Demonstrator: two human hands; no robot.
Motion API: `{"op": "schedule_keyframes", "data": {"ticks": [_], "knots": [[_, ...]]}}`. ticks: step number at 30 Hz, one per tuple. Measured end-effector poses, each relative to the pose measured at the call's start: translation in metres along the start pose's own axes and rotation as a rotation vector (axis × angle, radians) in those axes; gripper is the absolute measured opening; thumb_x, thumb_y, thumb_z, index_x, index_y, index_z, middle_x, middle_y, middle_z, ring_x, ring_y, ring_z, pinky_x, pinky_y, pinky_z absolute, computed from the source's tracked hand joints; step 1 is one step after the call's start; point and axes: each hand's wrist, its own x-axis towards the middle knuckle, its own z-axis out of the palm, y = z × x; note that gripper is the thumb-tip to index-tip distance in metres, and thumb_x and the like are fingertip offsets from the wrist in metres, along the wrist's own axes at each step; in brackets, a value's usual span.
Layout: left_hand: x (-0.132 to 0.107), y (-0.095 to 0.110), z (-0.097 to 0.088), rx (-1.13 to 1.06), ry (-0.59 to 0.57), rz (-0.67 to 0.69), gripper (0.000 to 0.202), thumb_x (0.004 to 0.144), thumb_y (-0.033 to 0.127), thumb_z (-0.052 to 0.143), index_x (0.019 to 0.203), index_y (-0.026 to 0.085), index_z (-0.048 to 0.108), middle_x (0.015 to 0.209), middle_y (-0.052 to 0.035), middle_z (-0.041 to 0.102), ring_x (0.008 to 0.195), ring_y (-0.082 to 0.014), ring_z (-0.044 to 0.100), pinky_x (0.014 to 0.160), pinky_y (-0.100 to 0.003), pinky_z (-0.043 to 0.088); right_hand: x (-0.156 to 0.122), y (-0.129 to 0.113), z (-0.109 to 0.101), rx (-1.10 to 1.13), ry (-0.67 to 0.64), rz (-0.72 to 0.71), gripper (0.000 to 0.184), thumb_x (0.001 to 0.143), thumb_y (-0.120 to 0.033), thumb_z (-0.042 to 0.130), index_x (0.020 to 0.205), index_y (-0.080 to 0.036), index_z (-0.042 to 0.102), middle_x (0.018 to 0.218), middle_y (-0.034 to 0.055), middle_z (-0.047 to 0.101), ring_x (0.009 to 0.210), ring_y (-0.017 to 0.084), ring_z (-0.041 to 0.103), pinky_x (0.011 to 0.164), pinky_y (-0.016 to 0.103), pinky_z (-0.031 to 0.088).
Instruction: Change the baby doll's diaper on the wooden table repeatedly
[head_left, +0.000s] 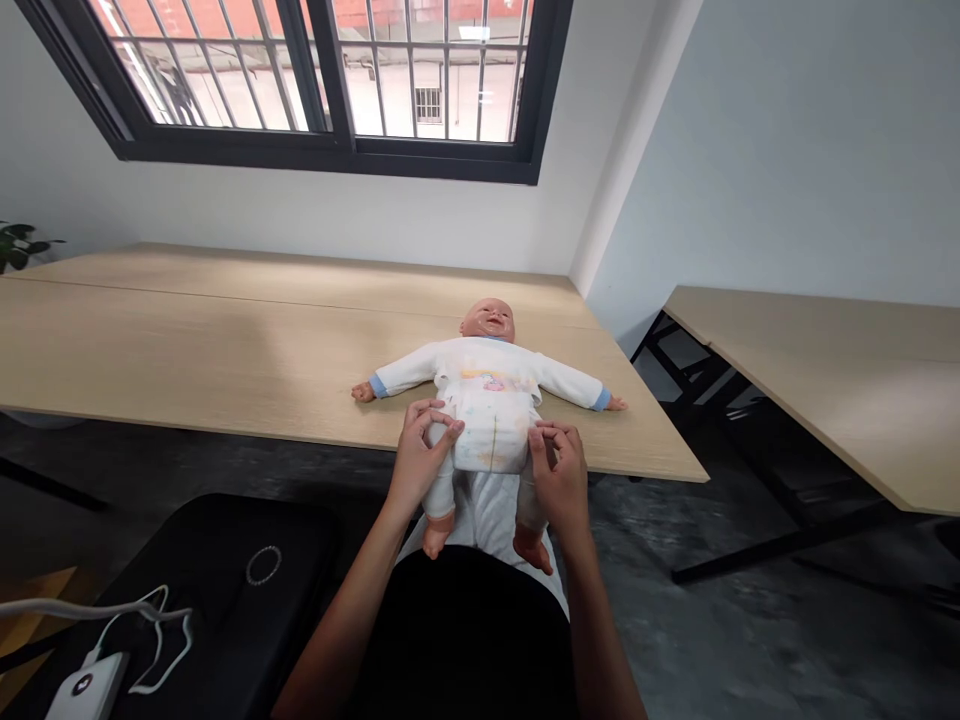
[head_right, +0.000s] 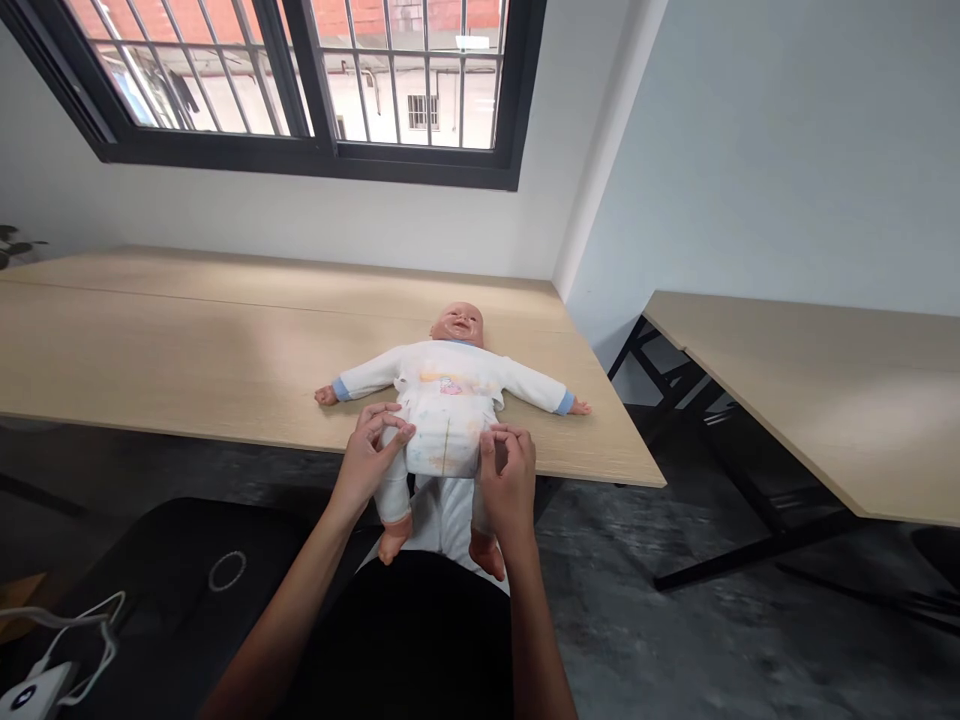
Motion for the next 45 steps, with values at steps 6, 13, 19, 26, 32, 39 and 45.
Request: {"op": "schedule_keyframes", "data": {"ticks": [6,13,19,26,32,39,45], "knots": [[0.014,0.000,0.005,0.009,0.032,0.002,0.024,0.079,0.040,0.075,0.075,0.018,0.069,0.107,-0.0073,0.056,0.111,-0.0225,0.058,0.106,-0.036,0.042,0.011,-0.007,0.003,-0.040,0.027,0.040,0.037,0.095,-0.052,0.051,0.086,-0.018,0.063,0.100,0.0108,0.060,0.103,0.026,0.057,0.101,0.044,0.043],[0.020,-0.001,0.008,0.019,0.027,0.018,0.020,0.079,0.035,0.075,0.073,0.017,0.069,0.104,-0.0069,0.058,0.107,-0.0215,0.058,0.107,-0.036,0.041,0.018,-0.006,0.011,-0.106,0.008,0.007,0.033,0.096,-0.045,0.045,0.087,-0.018,0.062,0.103,0.0125,0.062,0.107,0.027,0.054,0.104,0.046,0.039],[0.020,-0.003,0.009,-0.010,0.022,0.008,0.022,0.080,0.037,0.073,0.072,0.018,0.068,0.103,-0.0059,0.056,0.108,-0.0206,0.058,0.107,-0.034,0.041,0.017,0.000,0.016,-0.119,0.020,-0.014,0.031,0.097,-0.044,0.043,0.088,-0.018,0.059,0.103,0.0129,0.060,0.107,0.027,0.053,0.103,0.047,0.040],[0.006,-0.004,0.002,-0.052,0.047,-0.013,0.028,0.084,0.044,0.069,0.077,0.018,0.068,0.112,-0.0087,0.061,0.113,-0.0232,0.060,0.102,-0.036,0.047,0.011,0.006,-0.003,-0.004,-0.077,-0.082,0.029,0.099,-0.045,0.048,0.093,-0.020,0.060,0.112,0.0112,0.063,0.113,0.025,0.057,0.106,0.047,0.042],[-0.016,-0.008,-0.005,-0.038,0.020,0.029,0.037,0.083,0.041,0.073,0.113,0.022,0.067,0.135,-0.0107,0.056,0.132,-0.0260,0.052,0.111,-0.041,0.043,-0.011,0.008,-0.023,0.043,-0.238,-0.036,0.044,0.097,-0.050,0.055,0.133,-0.024,0.054,0.136,0.0088,0.056,0.131,0.024,0.051,0.113,0.044,0.040],[-0.025,-0.011,-0.011,0.076,-0.074,0.067,0.059,0.080,0.038,0.077,0.134,0.024,0.057,0.139,-0.0096,0.055,0.135,-0.0258,0.050,0.117,-0.043,0.037,-0.018,0.008,-0.030,-0.033,-0.345,-0.071,0.068,0.091,-0.050,0.065,0.150,-0.028,0.040,0.151,0.0086,0.046,0.141,0.027,0.042,0.117,0.047,0.036],[-0.023,-0.012,-0.028,0.050,-0.135,0.039,0.060,0.078,0.039,0.078,0.133,0.024,0.058,0.136,-0.0109,0.060,0.126,-0.0269,0.058,0.109,-0.043,0.045,-0.013,0.014,-0.050,-0.069,-0.447,-0.023,0.074,0.088,-0.050,0.067,0.153,-0.030,0.038,0.150,0.0084,0.048,0.136,0.031,0.048,0.113,0.050,0.041]]}}
